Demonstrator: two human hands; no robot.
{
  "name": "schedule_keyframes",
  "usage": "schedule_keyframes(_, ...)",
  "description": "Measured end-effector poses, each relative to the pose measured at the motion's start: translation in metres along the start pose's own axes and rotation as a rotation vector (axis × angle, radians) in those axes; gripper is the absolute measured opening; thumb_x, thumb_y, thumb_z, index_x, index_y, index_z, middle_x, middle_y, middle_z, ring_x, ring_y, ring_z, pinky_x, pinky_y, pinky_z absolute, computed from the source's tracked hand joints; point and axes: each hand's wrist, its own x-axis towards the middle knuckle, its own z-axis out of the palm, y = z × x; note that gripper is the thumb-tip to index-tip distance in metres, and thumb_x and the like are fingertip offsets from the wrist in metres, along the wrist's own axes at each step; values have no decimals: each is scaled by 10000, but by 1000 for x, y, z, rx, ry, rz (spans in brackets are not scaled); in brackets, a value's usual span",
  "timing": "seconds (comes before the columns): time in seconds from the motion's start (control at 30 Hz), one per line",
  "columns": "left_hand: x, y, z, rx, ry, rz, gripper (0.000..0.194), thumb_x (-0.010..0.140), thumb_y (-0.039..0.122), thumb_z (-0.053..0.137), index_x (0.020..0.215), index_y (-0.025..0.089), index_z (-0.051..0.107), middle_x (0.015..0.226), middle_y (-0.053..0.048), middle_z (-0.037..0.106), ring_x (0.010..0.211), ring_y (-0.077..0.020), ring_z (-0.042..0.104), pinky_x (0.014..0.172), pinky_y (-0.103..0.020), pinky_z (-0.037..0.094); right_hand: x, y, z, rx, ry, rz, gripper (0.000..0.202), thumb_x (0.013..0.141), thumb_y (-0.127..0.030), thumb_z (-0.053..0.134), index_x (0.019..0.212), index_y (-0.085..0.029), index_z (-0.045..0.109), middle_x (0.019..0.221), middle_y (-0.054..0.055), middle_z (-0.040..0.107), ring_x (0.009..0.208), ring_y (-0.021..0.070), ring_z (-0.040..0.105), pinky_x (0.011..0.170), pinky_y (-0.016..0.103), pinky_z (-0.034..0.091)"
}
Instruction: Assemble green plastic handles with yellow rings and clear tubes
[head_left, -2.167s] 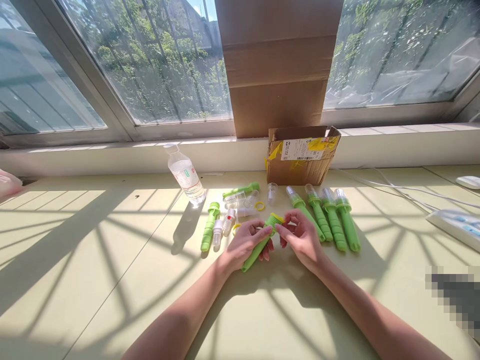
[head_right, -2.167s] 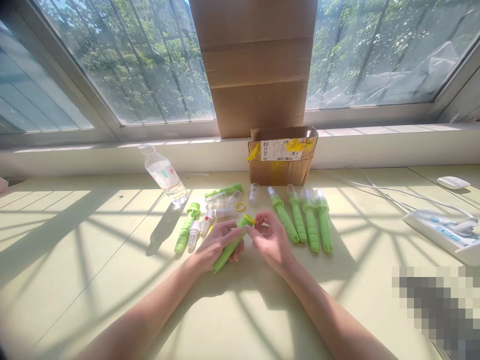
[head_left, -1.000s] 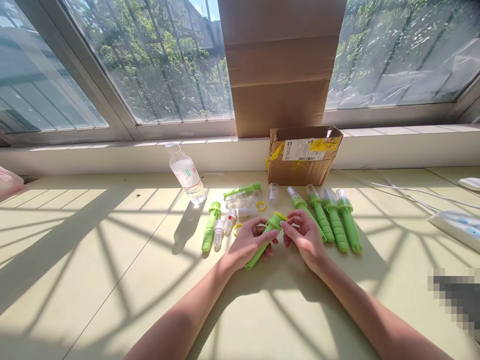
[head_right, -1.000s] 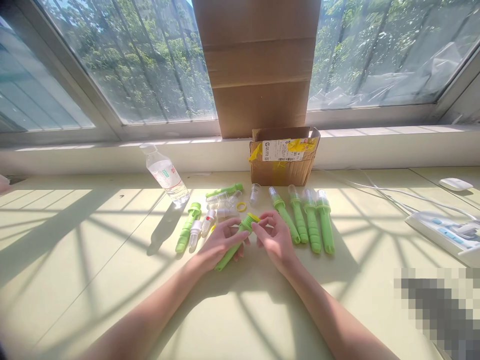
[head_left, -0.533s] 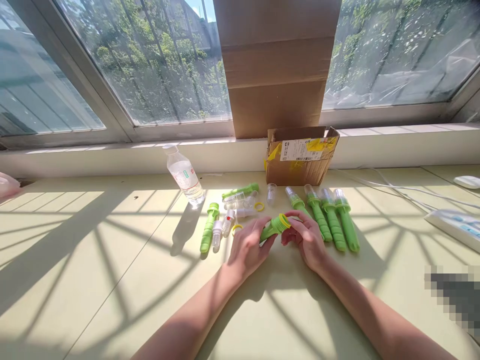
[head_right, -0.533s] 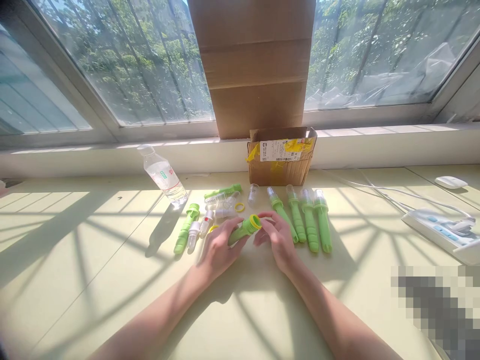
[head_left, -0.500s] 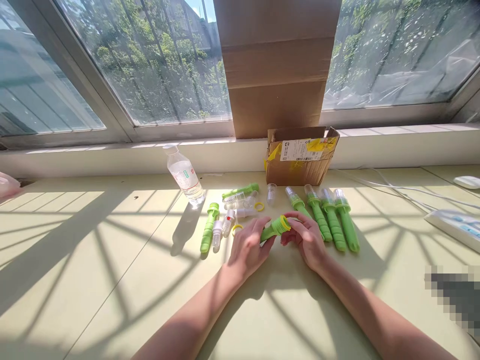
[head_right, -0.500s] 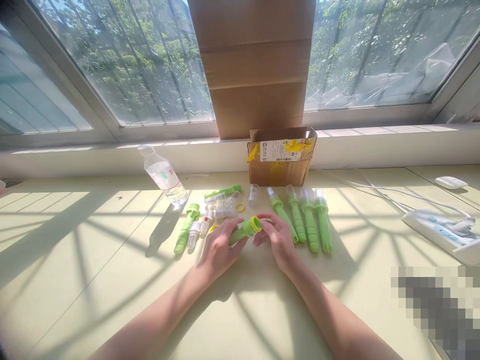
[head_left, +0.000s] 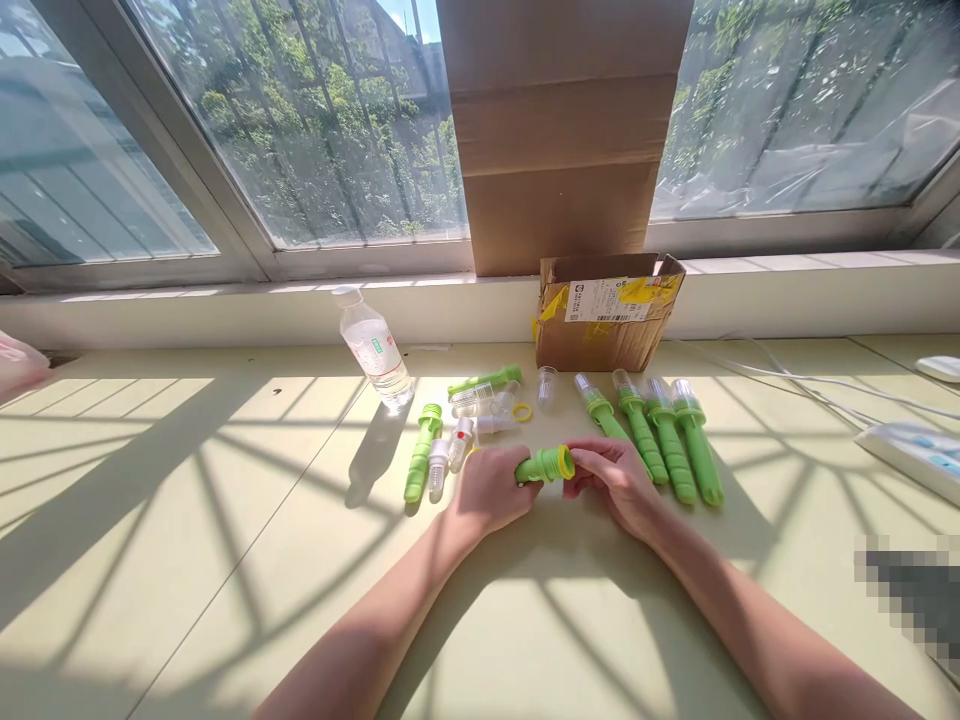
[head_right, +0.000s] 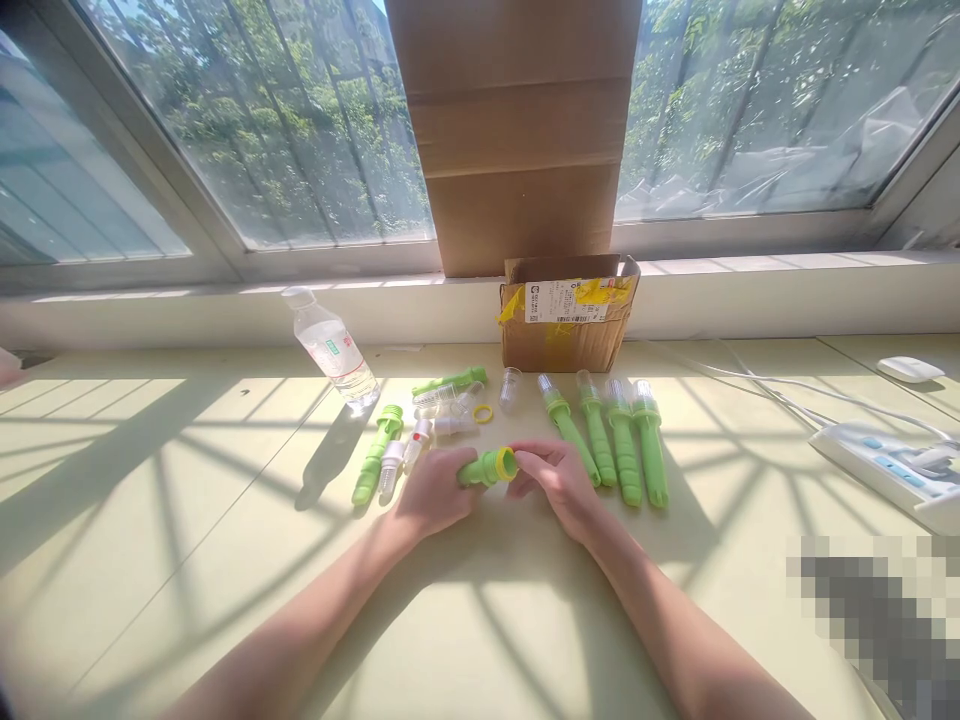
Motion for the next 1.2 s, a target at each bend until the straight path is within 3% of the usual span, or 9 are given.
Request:
schedule_keyframes(0.2, 2, -3, -5, -185, -11, 36, 259, 694, 270, 526, 534, 199, 336, 479, 52, 352, 470, -97, 327, 469, -262, 193, -2, -2, 1, -17, -35, 0, 279, 796, -378, 673, 952, -162, 753, 646, 72, 698, 588, 196, 642, 619, 344, 516)
schedule_keyframes(0.5, 2, -4, -7, -272, -56, 46, 235, 686, 249, 532, 530, 188, 368, 483, 56, 353, 482, -87, 342, 463, -252, 199, -2, -6, 2, -7, -84, -1, 255, 806, -371, 651, 912, -166, 758, 691, 81, 713, 619, 207, 654, 644, 340, 517)
schedule_keyframes(0.87, 2, -5, -6, -219, -79, 58, 246, 669, 246, 524, 516, 191, 339, 466, 59, 323, 469, -89, 326, 465, -262, 189, -3, -8, -1, -66, -111, 29, 251, 771, -380, 681, 880, -168, 761, 716, 81, 723, 633, 209, 661, 656, 339, 523)
schedule_keyframes(1.2, 1, -9, 2, -137, 20, 80, 265, 712, 273, 528, 538, 191, 346, 505, 51, 375, 492, -96, 347, 491, -255, 210, -2, -15, -2, -57, -137, 74, 265, 771, -386, 704, 909, -168, 765, 712, 66, 706, 638, 196, 663, 657, 335, 522)
